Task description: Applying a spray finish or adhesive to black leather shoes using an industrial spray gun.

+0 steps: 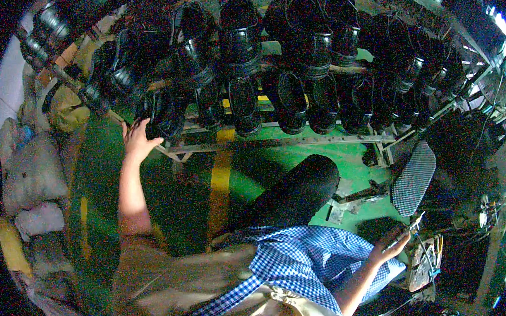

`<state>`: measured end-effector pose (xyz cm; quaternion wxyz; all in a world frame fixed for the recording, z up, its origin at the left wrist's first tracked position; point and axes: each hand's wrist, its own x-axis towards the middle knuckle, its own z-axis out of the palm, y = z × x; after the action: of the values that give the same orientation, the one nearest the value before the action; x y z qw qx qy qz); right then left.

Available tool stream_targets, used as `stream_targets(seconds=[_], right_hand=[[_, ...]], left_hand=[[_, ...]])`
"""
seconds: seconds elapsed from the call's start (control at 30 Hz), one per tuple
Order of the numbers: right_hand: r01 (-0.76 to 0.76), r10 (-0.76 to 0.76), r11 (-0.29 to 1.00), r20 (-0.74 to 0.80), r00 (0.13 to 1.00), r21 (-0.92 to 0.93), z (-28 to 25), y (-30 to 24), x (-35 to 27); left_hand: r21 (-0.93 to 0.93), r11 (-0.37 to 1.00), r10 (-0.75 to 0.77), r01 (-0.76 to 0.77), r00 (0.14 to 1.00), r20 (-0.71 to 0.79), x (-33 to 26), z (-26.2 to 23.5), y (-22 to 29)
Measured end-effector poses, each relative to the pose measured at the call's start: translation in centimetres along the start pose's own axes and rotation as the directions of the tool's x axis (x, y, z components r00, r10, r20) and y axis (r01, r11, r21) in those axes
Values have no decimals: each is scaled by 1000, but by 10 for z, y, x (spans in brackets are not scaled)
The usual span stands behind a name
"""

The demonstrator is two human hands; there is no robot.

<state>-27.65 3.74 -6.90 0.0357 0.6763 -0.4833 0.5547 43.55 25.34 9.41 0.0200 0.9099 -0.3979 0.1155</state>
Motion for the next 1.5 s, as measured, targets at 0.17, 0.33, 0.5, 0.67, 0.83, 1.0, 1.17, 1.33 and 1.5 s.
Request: stream_targets(seconds=[0.17, 0.33, 0.5, 0.67, 0.83, 1.0, 1.17, 1.33, 1.5], right_hand=[[-46, 46, 997, -9, 999, -68, 6, -2, 15], [-238, 234, 967, 45, 971, 91, 4, -6, 18], [-196, 196, 980, 25, 980, 38, -2, -34, 33], [-297, 305, 952, 154, 940, -76, -6, -32, 39], [-648, 609, 740, 227, 759, 180, 16, -65, 47], [-749, 685, 536, 318, 655, 390, 22, -80, 54], [-724, 652, 533, 334, 681, 438, 4, -90, 55], [-768, 699, 589, 319, 640, 252, -19, -89, 52], [-415, 424, 906, 193, 885, -88, -30, -90, 52]], left_hand=[[-84, 992, 100, -98, 995, 13, -3, -11, -30], [-427, 899, -130, 92, 990, -60, -29, -17, -33], [-888, 456, -449, -57, 847, -285, -64, -55, 14], [-983, 181, -330, 23, 943, -39, -111, -106, 103], [-919, 80, 93, -385, 921, -378, -147, -111, 129], [-840, -233, 128, -490, 841, -526, -122, -109, 263], [-383, -419, 606, -823, 60, -793, -65, -153, 426], [-312, -520, 688, -796, -173, -705, -68, -136, 519], [-330, -414, 764, -848, -127, -633, -76, -146, 496]])
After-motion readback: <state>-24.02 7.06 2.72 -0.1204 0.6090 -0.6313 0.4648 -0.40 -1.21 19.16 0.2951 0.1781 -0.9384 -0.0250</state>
